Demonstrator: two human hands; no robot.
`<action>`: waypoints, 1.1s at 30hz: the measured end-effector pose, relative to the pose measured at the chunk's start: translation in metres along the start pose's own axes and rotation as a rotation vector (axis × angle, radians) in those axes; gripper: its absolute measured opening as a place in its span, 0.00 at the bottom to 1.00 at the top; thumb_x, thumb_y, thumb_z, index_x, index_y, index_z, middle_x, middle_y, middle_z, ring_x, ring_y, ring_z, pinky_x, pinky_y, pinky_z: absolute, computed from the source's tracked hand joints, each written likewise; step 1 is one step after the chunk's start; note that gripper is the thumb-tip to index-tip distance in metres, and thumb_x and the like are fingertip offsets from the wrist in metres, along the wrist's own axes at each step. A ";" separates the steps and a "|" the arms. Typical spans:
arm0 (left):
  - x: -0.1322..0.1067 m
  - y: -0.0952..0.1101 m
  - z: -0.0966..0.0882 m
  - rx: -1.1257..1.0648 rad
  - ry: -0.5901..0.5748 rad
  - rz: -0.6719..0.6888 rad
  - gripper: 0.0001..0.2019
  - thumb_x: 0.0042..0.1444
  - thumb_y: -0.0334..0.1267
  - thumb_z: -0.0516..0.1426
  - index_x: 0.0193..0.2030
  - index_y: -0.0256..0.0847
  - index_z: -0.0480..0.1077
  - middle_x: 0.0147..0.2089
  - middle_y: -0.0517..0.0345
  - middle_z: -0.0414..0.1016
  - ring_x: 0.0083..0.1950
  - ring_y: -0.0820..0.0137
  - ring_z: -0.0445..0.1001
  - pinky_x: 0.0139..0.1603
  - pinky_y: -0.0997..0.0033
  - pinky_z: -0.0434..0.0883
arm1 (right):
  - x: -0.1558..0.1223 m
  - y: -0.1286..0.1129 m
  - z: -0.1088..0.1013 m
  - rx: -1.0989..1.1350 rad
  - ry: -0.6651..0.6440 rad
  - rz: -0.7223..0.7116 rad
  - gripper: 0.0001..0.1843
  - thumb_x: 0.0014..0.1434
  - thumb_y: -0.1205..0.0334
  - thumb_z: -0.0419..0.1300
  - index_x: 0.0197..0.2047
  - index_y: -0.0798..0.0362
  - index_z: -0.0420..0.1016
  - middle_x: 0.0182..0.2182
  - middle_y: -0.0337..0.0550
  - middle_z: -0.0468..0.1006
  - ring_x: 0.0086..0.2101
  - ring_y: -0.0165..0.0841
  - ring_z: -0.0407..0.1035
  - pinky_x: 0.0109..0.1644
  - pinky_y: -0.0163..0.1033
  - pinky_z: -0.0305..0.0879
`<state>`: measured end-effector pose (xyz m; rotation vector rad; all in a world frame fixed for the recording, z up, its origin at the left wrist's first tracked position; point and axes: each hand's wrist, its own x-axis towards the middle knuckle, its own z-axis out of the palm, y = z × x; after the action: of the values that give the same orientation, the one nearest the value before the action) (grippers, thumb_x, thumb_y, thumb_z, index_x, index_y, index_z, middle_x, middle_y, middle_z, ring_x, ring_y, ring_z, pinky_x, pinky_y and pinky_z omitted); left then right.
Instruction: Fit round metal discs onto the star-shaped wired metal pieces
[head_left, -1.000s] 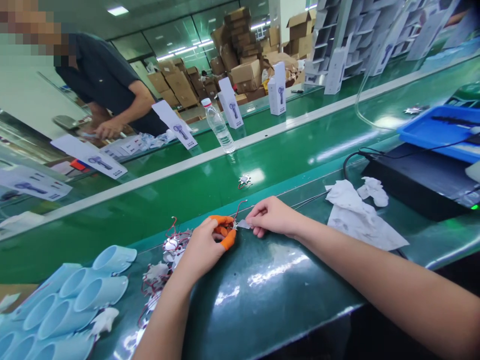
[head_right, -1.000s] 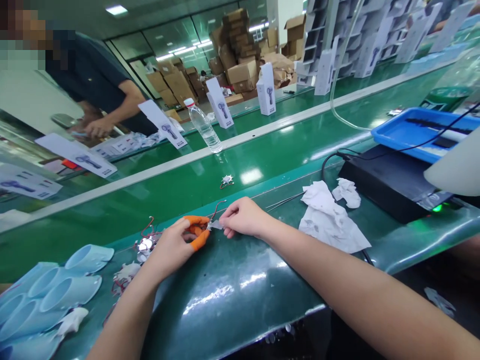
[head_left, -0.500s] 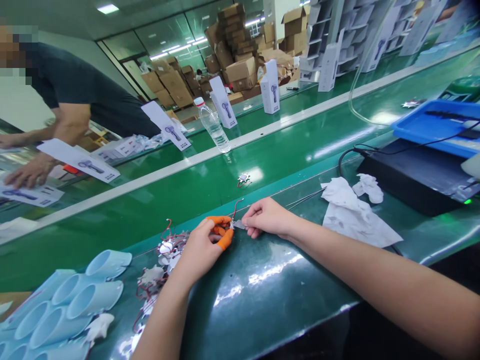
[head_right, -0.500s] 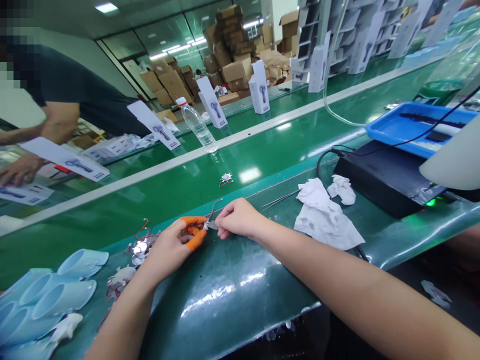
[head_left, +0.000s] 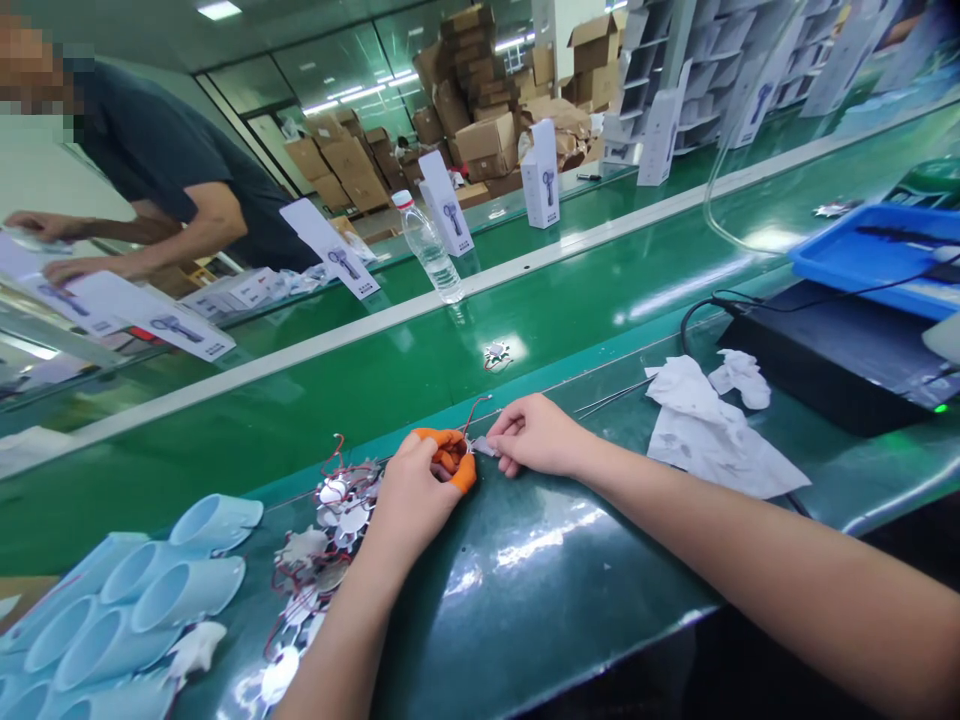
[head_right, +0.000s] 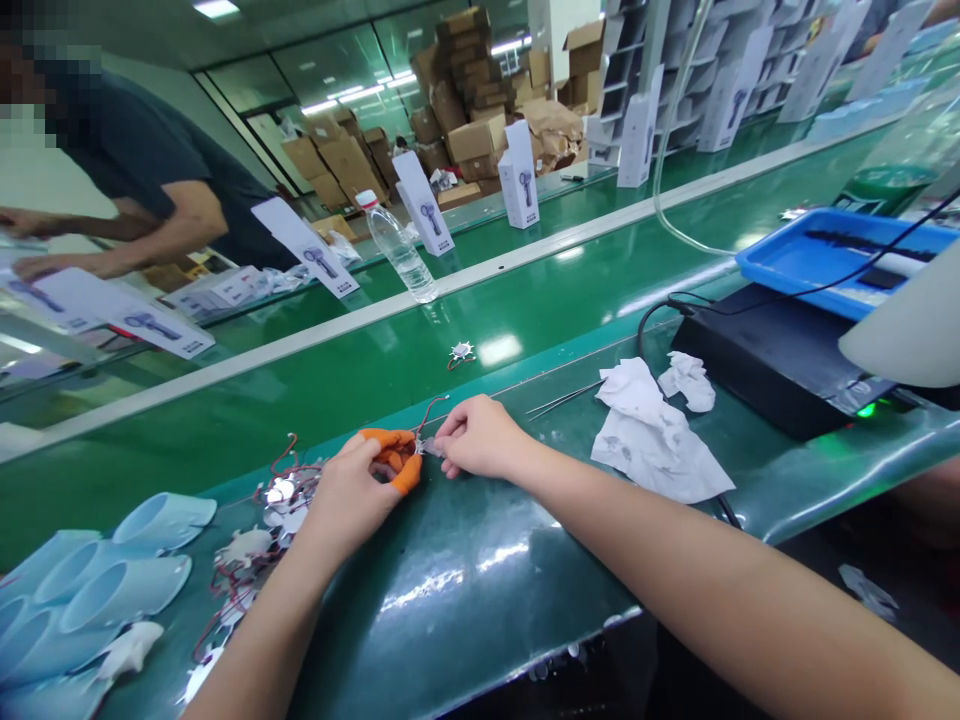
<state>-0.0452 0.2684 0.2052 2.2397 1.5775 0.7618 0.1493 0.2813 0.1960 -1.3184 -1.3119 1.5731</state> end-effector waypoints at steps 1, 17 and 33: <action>0.000 0.000 0.001 0.013 -0.007 0.019 0.08 0.54 0.39 0.61 0.40 0.40 0.77 0.37 0.56 0.73 0.31 0.71 0.74 0.33 0.69 0.75 | 0.000 -0.001 0.000 0.020 0.002 0.032 0.08 0.57 0.76 0.62 0.29 0.56 0.75 0.17 0.38 0.77 0.19 0.30 0.75 0.23 0.30 0.72; 0.000 -0.003 0.002 0.100 -0.045 0.118 0.09 0.57 0.38 0.58 0.44 0.42 0.74 0.39 0.56 0.72 0.31 0.69 0.73 0.34 0.69 0.74 | -0.003 -0.006 -0.001 0.079 0.016 0.105 0.09 0.53 0.77 0.65 0.26 0.55 0.76 0.15 0.38 0.77 0.19 0.30 0.75 0.24 0.29 0.72; 0.001 -0.001 0.002 0.088 -0.077 0.118 0.07 0.56 0.36 0.59 0.42 0.41 0.74 0.37 0.57 0.70 0.31 0.70 0.72 0.34 0.69 0.73 | -0.003 -0.005 0.001 -0.025 0.039 0.053 0.07 0.55 0.73 0.66 0.28 0.55 0.75 0.17 0.39 0.79 0.20 0.31 0.76 0.25 0.30 0.73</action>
<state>-0.0446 0.2697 0.2036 2.4124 1.4811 0.6389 0.1485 0.2796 0.2014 -1.4032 -1.2862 1.5633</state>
